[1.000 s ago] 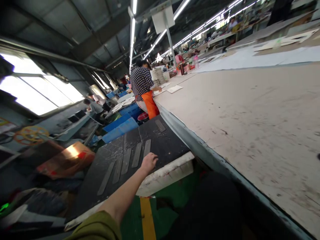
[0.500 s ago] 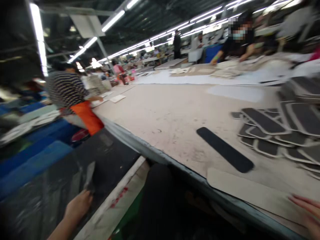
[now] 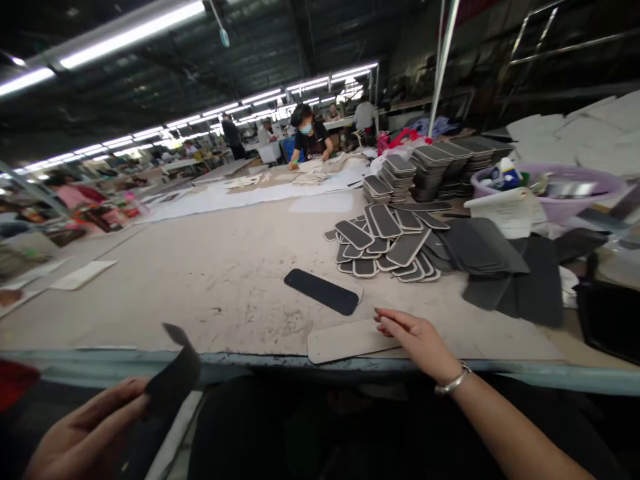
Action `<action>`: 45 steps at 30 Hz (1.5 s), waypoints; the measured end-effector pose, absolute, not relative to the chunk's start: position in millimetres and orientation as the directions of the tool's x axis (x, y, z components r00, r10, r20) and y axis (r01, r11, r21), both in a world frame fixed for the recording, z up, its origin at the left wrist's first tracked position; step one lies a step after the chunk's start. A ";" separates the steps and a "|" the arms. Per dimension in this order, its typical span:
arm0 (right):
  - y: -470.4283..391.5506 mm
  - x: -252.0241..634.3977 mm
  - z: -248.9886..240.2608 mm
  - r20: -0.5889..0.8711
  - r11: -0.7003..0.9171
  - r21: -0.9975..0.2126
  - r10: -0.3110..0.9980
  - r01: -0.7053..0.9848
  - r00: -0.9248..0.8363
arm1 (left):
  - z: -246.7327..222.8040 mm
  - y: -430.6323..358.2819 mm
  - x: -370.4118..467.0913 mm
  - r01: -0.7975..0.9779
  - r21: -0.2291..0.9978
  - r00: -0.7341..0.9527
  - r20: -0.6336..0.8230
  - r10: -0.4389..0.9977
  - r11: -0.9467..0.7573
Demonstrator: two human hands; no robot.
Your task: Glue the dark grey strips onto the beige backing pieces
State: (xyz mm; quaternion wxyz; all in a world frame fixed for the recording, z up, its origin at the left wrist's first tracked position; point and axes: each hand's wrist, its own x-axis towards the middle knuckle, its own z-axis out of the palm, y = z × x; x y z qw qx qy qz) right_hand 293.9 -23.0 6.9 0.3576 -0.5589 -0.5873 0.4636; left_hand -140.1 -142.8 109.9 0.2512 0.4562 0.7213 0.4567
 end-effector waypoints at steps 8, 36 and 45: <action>-15.1 310.6 9.3 -0.313 -0.330 -0.927 0.942 -0.176 -0.120 | 122.2 -63.5 16.8 -0.106 0.970 0.063 -0.213 0.975 0.219; 6.2 357.8 -8.7 -0.285 -0.273 -0.775 0.956 0.570 0.071 | -10.8 -9.1 12.4 0.277 0.898 0.032 -0.365 0.931 0.342; 8.1 351.4 -10.0 -0.242 -0.237 -0.583 0.964 0.777 0.112 | -26.6 -4.9 7.5 0.736 0.656 0.021 -0.266 0.964 0.165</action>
